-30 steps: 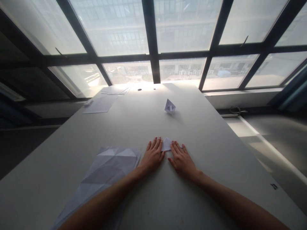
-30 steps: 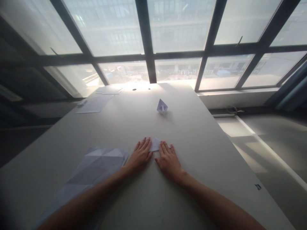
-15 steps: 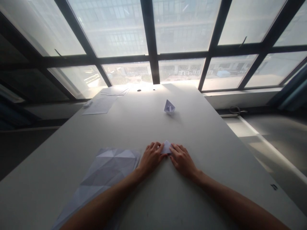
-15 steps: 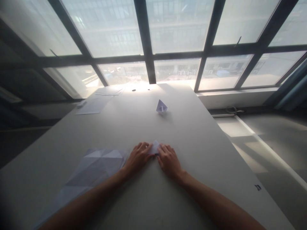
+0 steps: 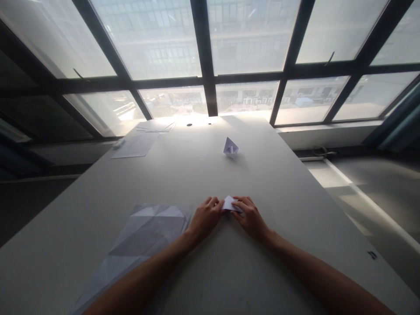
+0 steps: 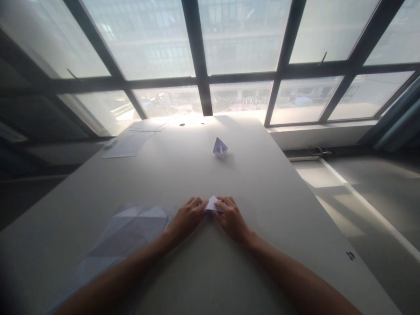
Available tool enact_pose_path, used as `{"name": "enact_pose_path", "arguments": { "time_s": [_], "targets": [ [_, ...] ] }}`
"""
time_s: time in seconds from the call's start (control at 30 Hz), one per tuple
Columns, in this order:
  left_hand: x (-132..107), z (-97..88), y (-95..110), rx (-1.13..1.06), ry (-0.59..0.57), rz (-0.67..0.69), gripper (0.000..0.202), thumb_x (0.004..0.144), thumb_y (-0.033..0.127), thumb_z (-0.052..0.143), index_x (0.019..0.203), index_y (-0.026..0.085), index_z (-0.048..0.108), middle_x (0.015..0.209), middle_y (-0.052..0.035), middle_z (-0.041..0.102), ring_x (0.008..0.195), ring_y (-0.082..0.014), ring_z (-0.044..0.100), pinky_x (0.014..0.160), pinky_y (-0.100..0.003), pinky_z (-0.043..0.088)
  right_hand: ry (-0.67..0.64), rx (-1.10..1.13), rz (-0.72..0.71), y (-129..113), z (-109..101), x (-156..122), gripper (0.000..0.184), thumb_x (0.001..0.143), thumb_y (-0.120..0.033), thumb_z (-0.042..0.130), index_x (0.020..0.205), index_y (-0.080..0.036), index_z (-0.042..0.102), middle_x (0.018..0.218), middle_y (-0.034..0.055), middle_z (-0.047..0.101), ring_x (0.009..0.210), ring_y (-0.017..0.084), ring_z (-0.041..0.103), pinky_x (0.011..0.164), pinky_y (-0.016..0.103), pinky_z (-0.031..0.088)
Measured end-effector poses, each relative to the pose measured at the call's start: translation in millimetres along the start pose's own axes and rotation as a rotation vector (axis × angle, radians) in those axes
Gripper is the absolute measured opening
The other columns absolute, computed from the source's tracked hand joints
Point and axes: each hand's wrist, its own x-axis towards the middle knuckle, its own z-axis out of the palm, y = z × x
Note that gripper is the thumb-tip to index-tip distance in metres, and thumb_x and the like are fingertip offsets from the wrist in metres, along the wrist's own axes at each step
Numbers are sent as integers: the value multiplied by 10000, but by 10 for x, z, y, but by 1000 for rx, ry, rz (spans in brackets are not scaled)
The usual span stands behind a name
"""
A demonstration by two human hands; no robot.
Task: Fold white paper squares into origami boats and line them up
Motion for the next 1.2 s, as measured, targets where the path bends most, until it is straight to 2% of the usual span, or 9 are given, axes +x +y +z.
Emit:
{"name": "enact_pose_path", "arguments": {
  "time_s": [0.27,0.37,0.47,0.53,0.67,0.8,0.9,1.03,1.2],
  "targets": [
    [33,68,-6,-362,123,-94,366,1022,335,366,1172,215,677,890,-55,666,820,-179,613,773,-277,493,113,108,111,80,68,18,444,899,-277,550,1333,-189,532,1192,128,652,1004,233,634,881,379,529],
    [47,157,-32,-566,181,-177,377,979,335,442,1253,181,650,915,-40,708,764,-162,624,749,-262,491,91,112,94,59,56,20,388,940,-297,493,1303,-189,572,1199,121,661,1073,236,616,938,384,505],
    [61,185,-57,-720,169,-244,466,925,318,508,1364,168,557,794,4,704,627,-127,589,659,-233,482,32,89,53,8,14,20,389,988,-277,388,1321,-216,579,1248,107,646,1170,231,573,1009,402,465],
    [71,157,-71,-809,152,-242,482,903,307,522,1363,169,561,814,-7,717,662,-139,609,677,-244,497,-1,68,37,-11,-10,21,415,1001,-269,347,1359,-235,554,1301,100,620,1220,228,546,1040,416,445],
    [81,68,-86,-1022,126,-258,389,884,322,525,1187,152,699,1087,-85,723,928,-224,655,840,-341,525,-36,28,20,2,-18,16,441,1001,-228,322,1393,-241,524,1439,83,510,1326,215,465,1096,413,403],
    [83,62,-72,-1301,73,-334,456,882,428,576,1198,109,656,1085,-113,701,853,-209,670,805,-372,562,-60,38,-8,-1,-21,3,507,944,-114,318,1407,-193,508,1521,93,397,1398,212,367,1147,422,339],
    [85,113,-54,-1391,80,-332,494,768,419,754,1138,129,606,1027,-80,671,812,-190,673,732,-333,578,-69,144,-78,-32,-44,-9,532,897,-100,392,1414,-169,496,1525,116,384,1410,239,340,1158,460,315],
    [83,167,-46,-1423,131,-297,550,687,330,845,1112,165,537,1035,-53,617,755,-160,678,646,-257,552,34,310,-86,-44,-39,-9,414,894,-184,525,1298,-208,614,1445,127,482,1307,273,469,1085,468,407],
    [85,179,-54,-1475,71,-252,766,710,297,829,1361,204,436,1087,-74,615,879,-206,685,750,-308,547,144,541,170,56,56,27,486,841,-261,632,1322,-211,577,1304,137,565,1099,242,595,822,342,553]
  ]
}}
